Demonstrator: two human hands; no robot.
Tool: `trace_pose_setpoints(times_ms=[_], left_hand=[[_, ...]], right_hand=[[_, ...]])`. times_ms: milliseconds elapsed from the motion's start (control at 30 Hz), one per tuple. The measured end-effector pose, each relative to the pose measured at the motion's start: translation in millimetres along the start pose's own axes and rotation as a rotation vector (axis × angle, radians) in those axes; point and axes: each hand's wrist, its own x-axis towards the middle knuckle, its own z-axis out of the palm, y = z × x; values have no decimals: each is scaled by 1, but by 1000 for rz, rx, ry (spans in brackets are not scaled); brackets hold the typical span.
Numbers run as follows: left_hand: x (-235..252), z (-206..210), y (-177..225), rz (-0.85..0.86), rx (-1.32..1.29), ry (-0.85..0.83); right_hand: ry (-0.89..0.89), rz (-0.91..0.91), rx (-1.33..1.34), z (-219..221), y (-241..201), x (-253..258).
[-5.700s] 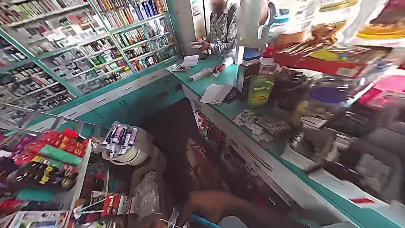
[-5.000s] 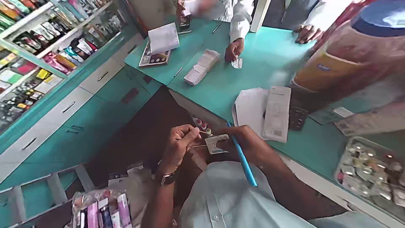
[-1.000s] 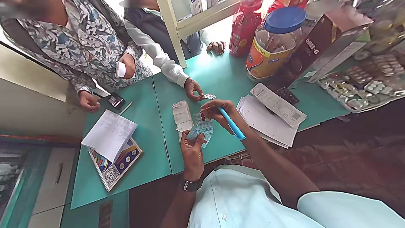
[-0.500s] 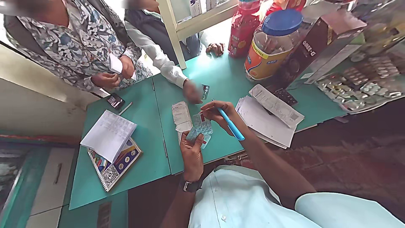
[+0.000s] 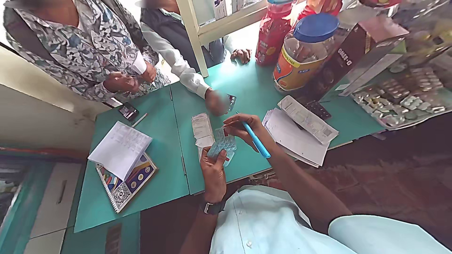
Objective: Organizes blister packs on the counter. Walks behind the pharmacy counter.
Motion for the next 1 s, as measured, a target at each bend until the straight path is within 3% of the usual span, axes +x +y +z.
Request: trace_pose_setpoints(times_ms=[67,233,333,633,800,1000], left_hand=[[-3,-2,1,-9,25,16],[-14,-14,15,-42,39,23],[-23,-28,19,-52,-8,60],[-43,-48,23,-112,-36,167],[-51,-51,22,-104,-53,171],[-51,-57,21,-78,-65,199]], right_hand=[[36,-9,8,-4,0,1],[443,-163,-136,-54,-13,35],[542,-223,-256,-82,-2,61],[460,-451,-884,-101,50,104],[328,-546,-911,-103,69,106],[329,-566,-937,-100,79,111]])
